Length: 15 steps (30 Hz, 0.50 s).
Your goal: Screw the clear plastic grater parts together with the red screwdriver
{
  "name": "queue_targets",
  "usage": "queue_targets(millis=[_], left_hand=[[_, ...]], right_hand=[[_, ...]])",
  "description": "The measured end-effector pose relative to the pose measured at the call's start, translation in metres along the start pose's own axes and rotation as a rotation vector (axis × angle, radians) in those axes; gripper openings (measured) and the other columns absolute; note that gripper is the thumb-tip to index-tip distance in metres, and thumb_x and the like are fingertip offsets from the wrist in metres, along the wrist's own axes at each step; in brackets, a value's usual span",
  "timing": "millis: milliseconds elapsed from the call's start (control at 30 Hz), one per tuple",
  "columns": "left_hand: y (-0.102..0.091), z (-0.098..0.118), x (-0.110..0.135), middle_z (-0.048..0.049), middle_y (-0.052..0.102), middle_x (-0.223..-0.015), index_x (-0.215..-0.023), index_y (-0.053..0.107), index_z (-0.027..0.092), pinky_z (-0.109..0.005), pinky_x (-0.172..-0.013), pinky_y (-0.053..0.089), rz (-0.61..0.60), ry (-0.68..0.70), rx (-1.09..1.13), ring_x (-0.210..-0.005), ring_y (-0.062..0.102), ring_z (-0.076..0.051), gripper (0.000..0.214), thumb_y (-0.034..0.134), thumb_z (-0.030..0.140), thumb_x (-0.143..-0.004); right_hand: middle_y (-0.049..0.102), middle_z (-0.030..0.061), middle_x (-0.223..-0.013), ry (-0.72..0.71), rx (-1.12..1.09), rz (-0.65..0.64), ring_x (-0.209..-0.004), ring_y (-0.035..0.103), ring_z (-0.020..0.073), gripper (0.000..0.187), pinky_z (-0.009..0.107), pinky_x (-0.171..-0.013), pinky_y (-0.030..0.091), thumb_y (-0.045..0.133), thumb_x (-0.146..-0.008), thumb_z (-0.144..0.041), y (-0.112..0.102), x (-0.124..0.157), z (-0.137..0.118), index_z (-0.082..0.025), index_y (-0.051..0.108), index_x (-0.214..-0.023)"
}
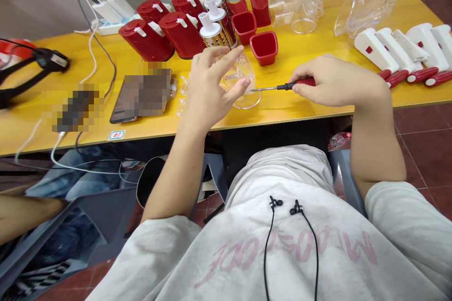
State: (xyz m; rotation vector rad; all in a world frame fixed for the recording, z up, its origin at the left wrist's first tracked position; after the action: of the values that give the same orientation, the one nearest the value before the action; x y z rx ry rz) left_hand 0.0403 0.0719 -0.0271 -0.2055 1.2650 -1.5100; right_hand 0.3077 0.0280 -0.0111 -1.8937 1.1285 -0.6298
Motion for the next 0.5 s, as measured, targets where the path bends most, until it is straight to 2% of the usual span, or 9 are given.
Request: queue_targets(millis=[100,200,333,500], left_hand=[[-0.0003,-0.0003,-0.0002,-0.0026,0.071,-0.179,-0.173,0.076,0.054,-0.088,-0.152,0.035,-0.001,-0.014,0.010,-0.175,0.057,-0.052,0.085,0.069,0.099,-0.102],[0.0011,-0.0001,-0.0004,-0.0016,0.070,-0.181,-0.172,0.075,0.054,-0.090,-0.152,0.033,-0.010,-0.022,0.030,-0.176,0.054,-0.054,0.087,0.068,0.102,-0.100],[0.0017,0.0011,-0.0008,-0.0005,0.068,-0.182,-0.173,0.073,0.051,-0.089,-0.151,0.031,-0.024,-0.043,0.026,-0.177,0.051,-0.052,0.093,0.063,0.107,-0.100],[0.0022,0.0025,-0.0009,-0.0008,0.066,-0.183,-0.174,0.072,0.048,-0.091,-0.151,0.028,-0.062,-0.057,0.040,-0.179,0.046,-0.053,0.100,0.061,0.112,-0.098]], right_hand=[[0.093,0.0064,-0.112,0.021,0.053,0.033,-0.110,0.083,0.0364,0.018,0.052,-0.103,0.064,0.087,-0.107,-0.047,-0.0026,0.0003,0.0026,-0.035,0.094,-0.119],[0.093,0.0036,-0.123,0.001,0.074,0.053,-0.119,0.084,0.0374,0.025,0.051,-0.106,0.066,0.092,-0.102,-0.044,-0.0026,-0.0012,0.0042,-0.039,0.090,-0.127],[0.093,0.0052,-0.135,0.000,0.075,0.070,-0.127,0.084,0.0376,0.029,0.051,-0.111,0.065,0.092,-0.102,-0.040,-0.0030,-0.0021,0.0039,-0.037,0.088,-0.131],[0.094,0.0091,-0.119,0.028,0.033,0.027,-0.111,0.082,0.0369,0.019,0.055,-0.107,0.062,0.079,-0.111,-0.043,-0.0025,0.0009,-0.0018,-0.032,0.093,-0.117]])
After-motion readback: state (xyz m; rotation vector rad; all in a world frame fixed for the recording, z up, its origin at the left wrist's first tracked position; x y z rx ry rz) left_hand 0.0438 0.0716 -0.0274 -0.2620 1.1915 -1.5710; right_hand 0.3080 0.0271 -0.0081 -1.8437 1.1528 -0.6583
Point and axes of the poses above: each hand's wrist, its own x-axis away from the middle knuckle, its own y-axis out of the palm, z = x × y, the point moved 9 cm from there along -x, towards the middle knuckle
